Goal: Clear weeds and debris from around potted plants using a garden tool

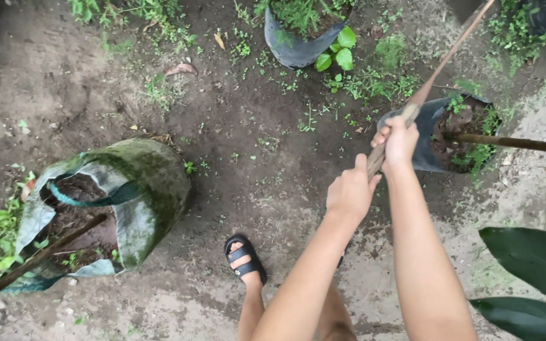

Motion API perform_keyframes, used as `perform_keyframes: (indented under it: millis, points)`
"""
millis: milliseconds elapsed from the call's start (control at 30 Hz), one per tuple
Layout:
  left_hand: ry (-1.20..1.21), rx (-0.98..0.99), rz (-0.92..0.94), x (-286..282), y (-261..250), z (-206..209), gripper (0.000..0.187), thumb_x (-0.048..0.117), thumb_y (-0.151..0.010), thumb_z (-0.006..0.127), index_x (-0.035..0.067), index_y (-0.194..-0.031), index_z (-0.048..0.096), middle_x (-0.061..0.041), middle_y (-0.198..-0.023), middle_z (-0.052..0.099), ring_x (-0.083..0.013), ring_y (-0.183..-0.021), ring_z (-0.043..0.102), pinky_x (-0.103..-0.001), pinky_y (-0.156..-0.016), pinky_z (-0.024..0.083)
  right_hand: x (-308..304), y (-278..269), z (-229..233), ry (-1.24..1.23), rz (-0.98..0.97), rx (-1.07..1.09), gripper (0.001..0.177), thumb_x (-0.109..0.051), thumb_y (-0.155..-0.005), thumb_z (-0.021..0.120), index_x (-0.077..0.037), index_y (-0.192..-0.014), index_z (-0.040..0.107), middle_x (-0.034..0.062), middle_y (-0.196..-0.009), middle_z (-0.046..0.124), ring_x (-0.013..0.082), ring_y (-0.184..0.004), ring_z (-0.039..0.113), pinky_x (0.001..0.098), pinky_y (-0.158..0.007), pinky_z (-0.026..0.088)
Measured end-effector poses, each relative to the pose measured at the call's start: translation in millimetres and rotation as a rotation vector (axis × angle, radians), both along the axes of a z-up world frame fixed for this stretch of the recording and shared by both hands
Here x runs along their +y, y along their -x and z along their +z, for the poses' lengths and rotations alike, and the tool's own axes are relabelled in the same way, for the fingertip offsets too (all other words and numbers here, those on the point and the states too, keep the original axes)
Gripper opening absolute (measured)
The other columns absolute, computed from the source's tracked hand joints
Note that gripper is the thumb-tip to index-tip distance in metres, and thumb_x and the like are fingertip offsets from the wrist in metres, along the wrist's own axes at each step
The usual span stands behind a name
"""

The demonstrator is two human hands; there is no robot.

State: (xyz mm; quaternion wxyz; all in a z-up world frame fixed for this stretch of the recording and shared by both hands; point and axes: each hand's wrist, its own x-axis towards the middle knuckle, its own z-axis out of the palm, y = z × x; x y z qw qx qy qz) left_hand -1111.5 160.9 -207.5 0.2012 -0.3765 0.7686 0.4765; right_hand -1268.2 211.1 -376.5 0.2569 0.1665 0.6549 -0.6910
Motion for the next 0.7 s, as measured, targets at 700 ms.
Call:
perform_keyframes:
  millis: [700]
  points:
    - [-0.26, 0.057, 0.427, 170.3, -127.6, -52.0, 0.027, 0.02, -0.104, 0.051, 0.01, -0.127, 0.041, -0.03, -0.11, 0.065, -0.0547, -0.099, 0.062, -0.064, -0.077, 0.047, 97.5, -144.3, 49.6, -0.54, 0.702, -0.117, 0.043, -0.018, -0.09, 0.049, -0.008, -0.048, 0.055, 0.0096, -0.041, 0.055, 0.024, -0.038, 0.054, 0.0395, -0.059, 0.053]
